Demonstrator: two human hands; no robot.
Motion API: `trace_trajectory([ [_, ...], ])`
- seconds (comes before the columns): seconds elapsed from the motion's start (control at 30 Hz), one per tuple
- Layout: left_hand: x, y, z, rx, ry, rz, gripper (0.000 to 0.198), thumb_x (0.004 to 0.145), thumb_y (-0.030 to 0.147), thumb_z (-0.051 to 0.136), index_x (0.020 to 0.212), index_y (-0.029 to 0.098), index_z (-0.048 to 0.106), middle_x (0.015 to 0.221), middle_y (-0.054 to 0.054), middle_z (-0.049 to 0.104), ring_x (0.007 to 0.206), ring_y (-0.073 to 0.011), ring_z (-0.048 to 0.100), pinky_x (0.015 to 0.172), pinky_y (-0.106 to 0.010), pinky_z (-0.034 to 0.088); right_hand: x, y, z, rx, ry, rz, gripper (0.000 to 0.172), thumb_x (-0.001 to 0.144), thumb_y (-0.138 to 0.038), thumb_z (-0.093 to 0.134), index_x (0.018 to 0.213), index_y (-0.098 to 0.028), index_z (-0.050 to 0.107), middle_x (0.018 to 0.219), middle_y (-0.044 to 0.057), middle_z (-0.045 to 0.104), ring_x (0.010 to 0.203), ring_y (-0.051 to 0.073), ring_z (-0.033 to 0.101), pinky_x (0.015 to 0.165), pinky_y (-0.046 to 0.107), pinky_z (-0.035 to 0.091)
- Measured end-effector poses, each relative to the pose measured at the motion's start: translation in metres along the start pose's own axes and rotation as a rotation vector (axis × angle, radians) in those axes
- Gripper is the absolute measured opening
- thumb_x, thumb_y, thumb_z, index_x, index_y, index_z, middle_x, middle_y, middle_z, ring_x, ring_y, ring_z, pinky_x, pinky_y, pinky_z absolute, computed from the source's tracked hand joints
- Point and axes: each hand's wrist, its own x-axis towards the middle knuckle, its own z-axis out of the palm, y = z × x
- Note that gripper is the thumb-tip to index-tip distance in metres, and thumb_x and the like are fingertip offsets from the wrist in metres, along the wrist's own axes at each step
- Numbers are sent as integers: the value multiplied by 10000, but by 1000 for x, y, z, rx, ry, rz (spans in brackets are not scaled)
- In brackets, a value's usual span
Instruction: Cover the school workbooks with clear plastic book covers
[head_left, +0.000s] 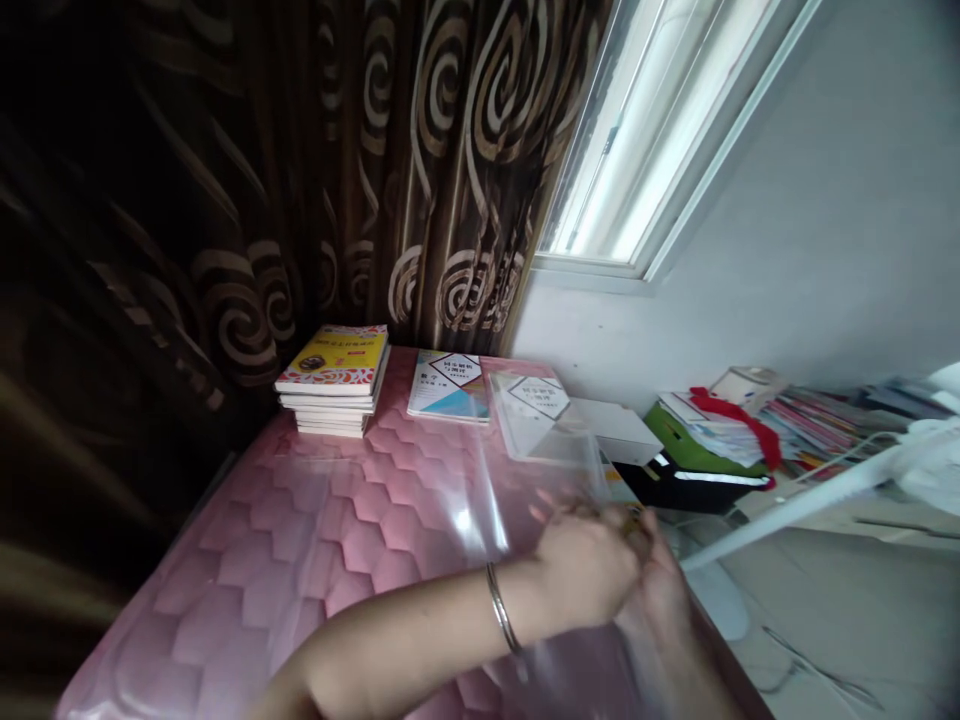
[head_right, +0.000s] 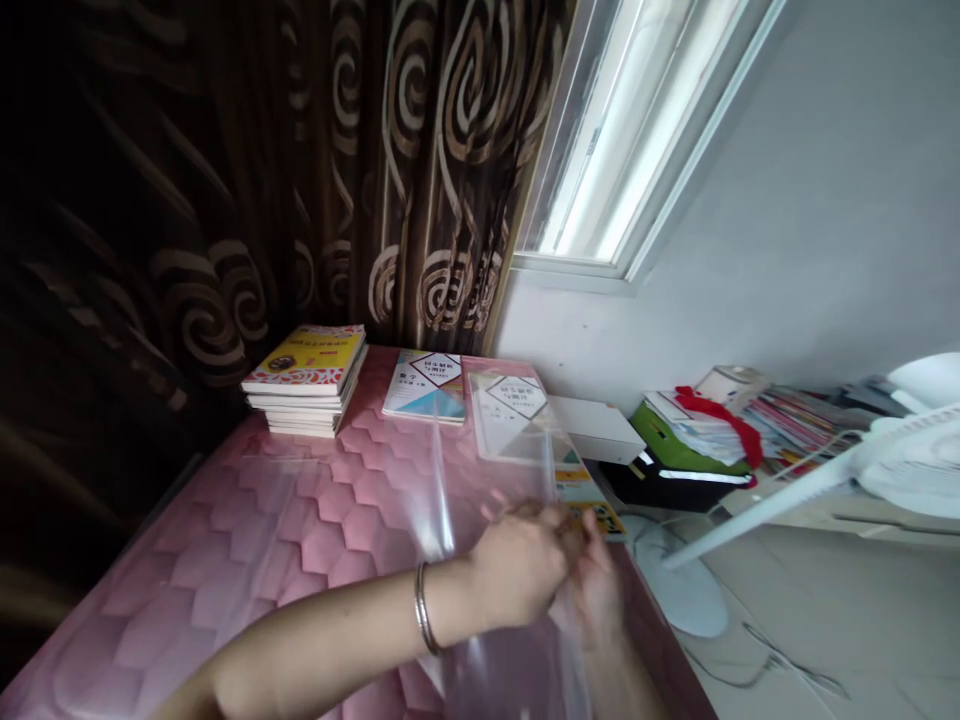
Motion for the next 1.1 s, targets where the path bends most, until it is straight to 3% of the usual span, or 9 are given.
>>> trace_trajectory([
  [0.13,-13,-15,56,-130,-101,36,453,725,99,565,1174,46,529,1097,-240,584,939,-302,642,681,-375,566,-3,25,-21,163,34,274,446,733,-659,585,799,-231,692,833,97,721,815,271,676,656,395,543],
  [0.3,-47,-28,64,-394,-77,-24,666,757,145,554,1375,138,304,1499,-238,210,1191,-322,536,863,-396,545,-3,32,-21,234,25,380,307,679,-519,716,790,-237,671,789,61,725,728,249,690,599,363,546],
  [0.43,-88,-33,53,-478,211,-274,639,747,56,507,1347,187,330,1489,-184,243,1368,-297,329,1087,-448,390,-2,31,-20,245,54,504,310,673,-430,749,892,-229,659,887,75,732,767,253,709,664,419,574],
  [0.53,-123,-42,56,-524,461,-582,432,844,66,374,1264,164,404,1351,-186,401,1295,-235,423,1100,-464,369,3,38,-32,70,128,518,413,581,-257,803,962,-215,651,901,69,726,769,244,712,640,381,587],
  [0.63,-148,-49,61,-537,286,-635,430,916,179,335,1340,127,382,1363,-200,434,1279,-247,444,1083,-497,377,13,47,-53,-163,231,497,392,577,-219,757,951,-197,641,808,48,714,708,235,709,560,322,579],
  [0.73,-158,-48,65,-456,-43,-556,609,922,383,412,1480,195,258,1542,-153,255,1431,-328,184,1137,-593,201,21,53,-71,-296,310,468,349,590,-223,711,925,-191,617,745,32,703,640,223,702,501,292,563],
  [0.83,-156,-42,71,-328,-228,-516,684,886,550,429,1493,367,174,1600,-42,59,1432,-408,-50,1076,-720,17,22,54,-83,-350,290,468,324,615,-249,696,922,-194,606,787,43,715,641,215,708,473,262,551],
  [0.97,-152,-36,83,-140,-251,-519,698,832,594,498,1455,442,223,1592,2,5,1415,-427,-105,1028,-757,-57,20,54,-92,-381,273,476,312,635,-270,704,920,-190,605,811,59,719,653,223,717,460,257,557],
  [1.1,-156,-43,83,-56,-227,-559,616,883,490,456,1454,431,233,1583,29,111,1445,-367,54,1081,-716,46,20,56,-98,-370,265,474,288,617,-270,732,860,-183,604,819,66,722,672,230,721,443,243,556],
])
